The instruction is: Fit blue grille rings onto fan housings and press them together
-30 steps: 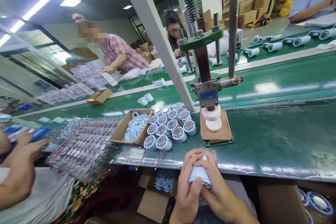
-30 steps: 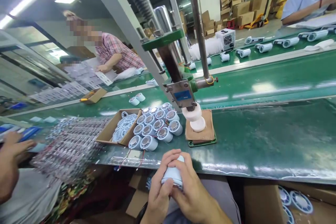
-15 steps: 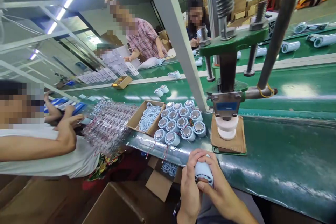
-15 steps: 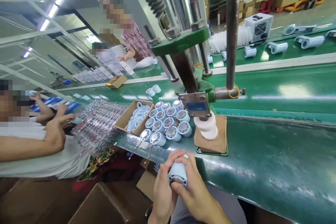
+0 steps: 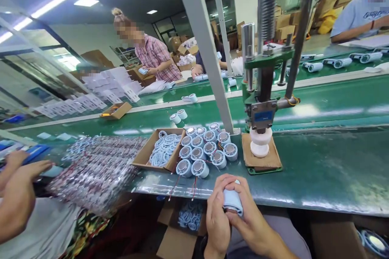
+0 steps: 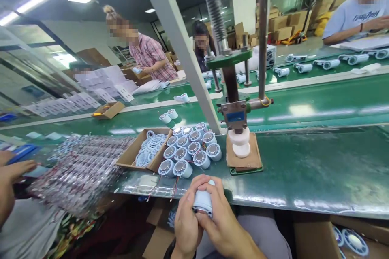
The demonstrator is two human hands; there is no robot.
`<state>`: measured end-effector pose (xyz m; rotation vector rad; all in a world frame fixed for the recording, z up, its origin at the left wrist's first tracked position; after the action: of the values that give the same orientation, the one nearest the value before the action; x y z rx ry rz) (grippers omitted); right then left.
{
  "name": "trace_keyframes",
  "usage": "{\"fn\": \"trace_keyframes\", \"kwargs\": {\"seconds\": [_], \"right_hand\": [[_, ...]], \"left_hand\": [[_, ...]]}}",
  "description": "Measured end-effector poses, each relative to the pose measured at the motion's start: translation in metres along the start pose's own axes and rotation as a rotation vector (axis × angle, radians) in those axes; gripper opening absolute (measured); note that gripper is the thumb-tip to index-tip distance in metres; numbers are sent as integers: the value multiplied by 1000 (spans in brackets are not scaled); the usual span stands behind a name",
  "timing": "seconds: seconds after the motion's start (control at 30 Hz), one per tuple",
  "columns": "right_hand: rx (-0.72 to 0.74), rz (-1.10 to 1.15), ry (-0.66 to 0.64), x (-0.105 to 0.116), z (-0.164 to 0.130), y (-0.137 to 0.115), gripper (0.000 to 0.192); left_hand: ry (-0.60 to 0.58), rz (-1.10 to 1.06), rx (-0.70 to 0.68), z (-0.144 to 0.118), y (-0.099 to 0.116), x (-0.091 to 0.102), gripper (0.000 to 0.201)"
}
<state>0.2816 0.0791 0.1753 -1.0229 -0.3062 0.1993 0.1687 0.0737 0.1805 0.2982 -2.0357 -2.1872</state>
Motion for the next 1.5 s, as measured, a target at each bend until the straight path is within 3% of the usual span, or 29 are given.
{"fn": "trace_keyframes", "kwargs": {"seconds": [0.17,0.43,0.53,0.63,0.73,1.2,1.43,1.5], "right_hand": [[48,-83,-39,-15,9,-10,46],[63,-164,-117,-21,18,-13,54],[34,-179,-128,-21,21,-11,50],[50,-196,-113,-19,22,-13,50],[52,-222,-91,-16,22,-14,52],[3,-250,-132,-9,16,-20,62],[41,-452,-101,-2,15,-29,58],[49,-514,-85,-1,16,-32,57]], "left_hand": [[-67,-82,-25,-1,7,16,49],[74,-116,114,-2,0,30,58],[4,-172,93,2,3,26,68],[-60,-161,45,7,9,20,62],[-60,-160,42,11,10,16,47],[-83,-201,150,-2,-4,17,41],[-181,-279,181,0,3,5,61],[-158,-289,177,0,2,3,60]]}}
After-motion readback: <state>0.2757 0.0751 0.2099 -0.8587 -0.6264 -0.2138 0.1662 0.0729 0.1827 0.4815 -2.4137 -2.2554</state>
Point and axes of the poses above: each hand's wrist, its own z-axis towards the middle knuckle, its own x-axis out of the back of the hand, y = z × x, the point moved 4 cm from there along z, towards the middle knuckle, and after that the axes turned 4 degrees about x, right-handed, at the moved point
